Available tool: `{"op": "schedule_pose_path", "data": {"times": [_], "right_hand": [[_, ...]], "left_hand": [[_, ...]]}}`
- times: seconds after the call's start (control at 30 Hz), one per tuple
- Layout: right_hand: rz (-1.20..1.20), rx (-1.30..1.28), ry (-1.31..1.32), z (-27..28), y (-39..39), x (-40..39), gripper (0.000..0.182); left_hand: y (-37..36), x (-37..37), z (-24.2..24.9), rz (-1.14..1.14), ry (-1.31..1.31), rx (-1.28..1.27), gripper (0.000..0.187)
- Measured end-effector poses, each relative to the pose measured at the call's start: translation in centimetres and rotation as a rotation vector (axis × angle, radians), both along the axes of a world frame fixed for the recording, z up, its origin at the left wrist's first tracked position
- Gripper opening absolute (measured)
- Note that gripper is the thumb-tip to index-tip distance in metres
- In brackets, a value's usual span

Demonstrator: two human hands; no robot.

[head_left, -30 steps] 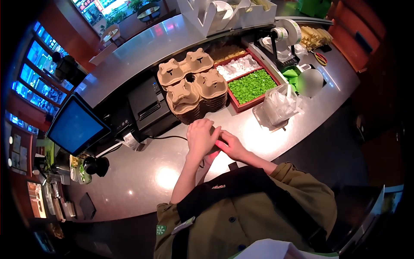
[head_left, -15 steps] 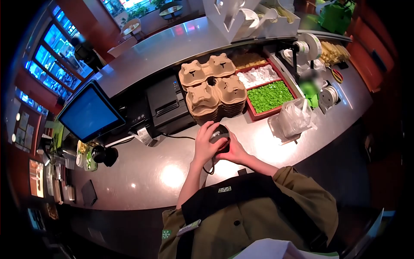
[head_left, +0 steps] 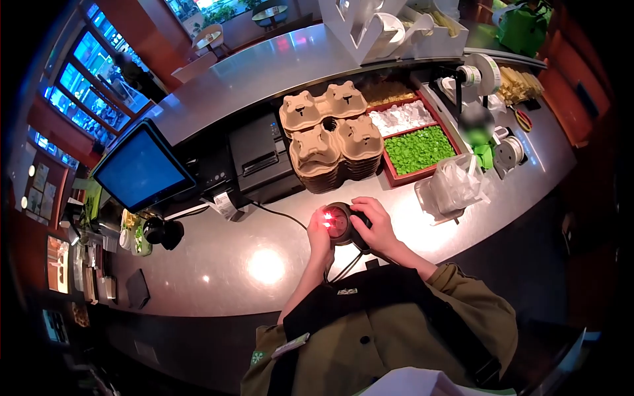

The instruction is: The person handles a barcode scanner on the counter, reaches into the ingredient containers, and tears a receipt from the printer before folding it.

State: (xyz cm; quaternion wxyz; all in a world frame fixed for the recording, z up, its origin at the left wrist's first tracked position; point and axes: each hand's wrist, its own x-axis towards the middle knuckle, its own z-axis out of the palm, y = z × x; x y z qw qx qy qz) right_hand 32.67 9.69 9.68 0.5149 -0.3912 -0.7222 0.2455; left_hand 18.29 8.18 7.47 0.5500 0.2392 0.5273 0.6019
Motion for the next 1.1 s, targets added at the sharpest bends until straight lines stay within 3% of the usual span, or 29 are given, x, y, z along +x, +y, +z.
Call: {"op": "schedule_pose_path", "data": {"times": [0.03, 0.13, 0.17, 0.27, 0.4, 0.57, 0.67, 0.7, 0.77, 0.83, 0.87, 0.9, 1.0, 1.1], "right_hand": [[-0.004, 0.005, -0.008, -0.2, 0.0, -0.1, 0.02], [-0.004, 0.017, 0.009, -1.2, 0.5, -0.4, 0.018], [-0.002, 0.022, 0.02, -1.4, 0.7, -0.5, 0.018], [-0.006, -0.021, 0.087, -1.6, 0.9, -0.8, 0.018], [0.032, -0.201, 0.213, -2.5, 1.6, -0.1, 0.021], [0.016, -0.391, 0.374, -5.2, 2.4, 0.0, 0.035], [-0.067, -0.524, 0.116, -4.1, 1.2, 0.7, 0.051], [-0.022, -0.7, 0.01, -2.3, 0.7, 1.3, 0.066], [0.039, -0.764, -0.073, -1.6, 0.3, 1.7, 0.072], [0.1, -0.827, -0.123, -1.3, 0.0, 1.9, 0.08], [0.086, -0.773, -0.139, -1.3, -0.3, 2.0, 0.078], [0.075, -0.719, -0.152, -1.3, -0.6, 1.8, 0.076], [0.133, -0.595, -0.083, -0.9, -1.2, 1.2, 0.072], [0.215, -0.352, 0.022, -3.2, -0.7, 0.9, 0.07]], "left_hand": [[-0.1, 0.1, 0.5, -0.003, 0.221, 0.021, 0.03], [1.2, -0.7, -1.6, 0.054, 1.171, 0.421, 0.026], [1.3, 0.0, -0.4, 0.055, 1.086, 0.498, 0.023], [2.6, 0.2, 0.5, -0.23, 1.313, 0.582, 0.023], [3.7, 0.6, 1.3, -0.36, 1.324, 0.505, 0.023], [3.6, 0.9, 1.4, -0.275, 1.307, 0.431, 0.024], [3.1, 0.9, 0.7, -0.168, 1.233, 0.473, 0.022], [2.7, 0.7, 0.5, -0.132, 1.206, 0.495, 0.022], [1.9, 0.4, 0.0, -0.037, 1.186, 0.535, 0.023], [0.9, 0.5, -0.5, 0.124, 1.208, 0.379, 0.026], [0.5, 0.4, -0.8, 0.204, 1.216, 0.3, 0.027], [0.4, 0.0, -1.5, 0.215, 1.011, 0.207, 0.031], [0.5, -0.6, -1.2, 0.218, 0.805, 0.179, 0.03], [1.6, -0.6, 1.2, 0.315, 0.917, 0.475, 0.023]]}}
